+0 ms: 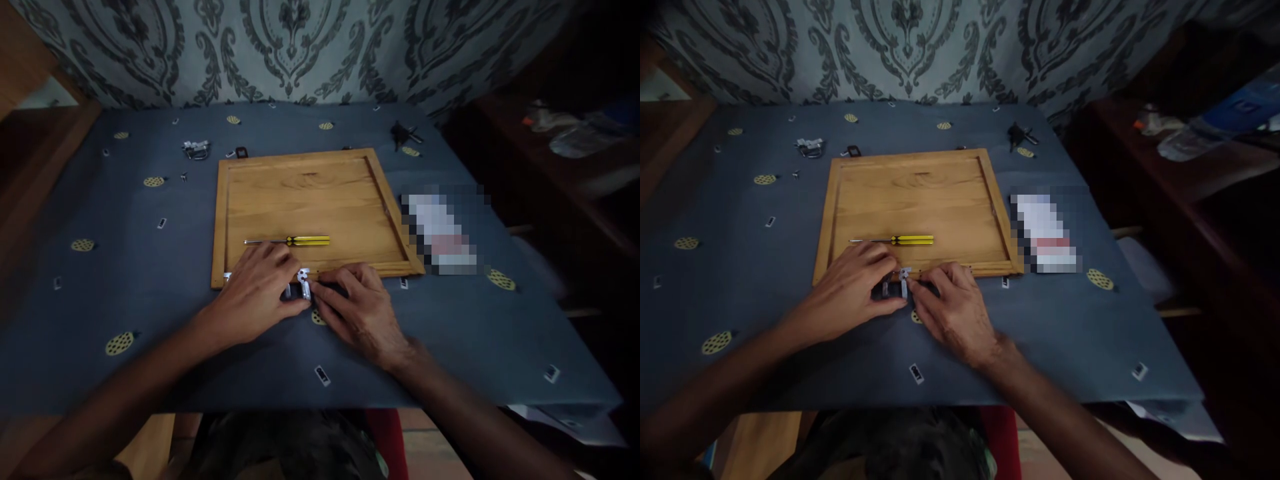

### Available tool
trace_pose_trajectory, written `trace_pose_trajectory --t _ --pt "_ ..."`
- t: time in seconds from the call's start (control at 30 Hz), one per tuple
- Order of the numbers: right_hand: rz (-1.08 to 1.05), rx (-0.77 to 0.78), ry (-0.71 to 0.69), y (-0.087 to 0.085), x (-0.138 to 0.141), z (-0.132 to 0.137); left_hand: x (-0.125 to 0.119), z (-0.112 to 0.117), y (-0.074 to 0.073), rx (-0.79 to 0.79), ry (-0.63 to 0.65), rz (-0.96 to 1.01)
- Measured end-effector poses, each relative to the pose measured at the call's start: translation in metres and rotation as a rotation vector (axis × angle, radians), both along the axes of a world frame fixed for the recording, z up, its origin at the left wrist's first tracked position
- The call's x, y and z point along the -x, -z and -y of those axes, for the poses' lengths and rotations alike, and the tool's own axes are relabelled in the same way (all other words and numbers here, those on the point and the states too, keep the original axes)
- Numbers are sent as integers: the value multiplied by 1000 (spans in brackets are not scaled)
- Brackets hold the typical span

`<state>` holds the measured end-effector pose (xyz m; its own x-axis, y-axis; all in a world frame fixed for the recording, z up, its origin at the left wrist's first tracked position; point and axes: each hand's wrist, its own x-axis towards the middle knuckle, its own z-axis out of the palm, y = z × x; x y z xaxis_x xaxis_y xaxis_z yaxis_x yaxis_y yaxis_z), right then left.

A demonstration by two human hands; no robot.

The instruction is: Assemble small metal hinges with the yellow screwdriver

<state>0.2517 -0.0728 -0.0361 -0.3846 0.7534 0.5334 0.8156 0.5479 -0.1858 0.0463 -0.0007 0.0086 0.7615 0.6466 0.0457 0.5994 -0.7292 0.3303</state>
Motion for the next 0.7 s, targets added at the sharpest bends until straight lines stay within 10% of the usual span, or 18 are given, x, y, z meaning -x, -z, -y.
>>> trace_pose_trajectory --t 0.7 --pt "78 67 24 -4 2 4 0 0 -1 20 -1 -33"
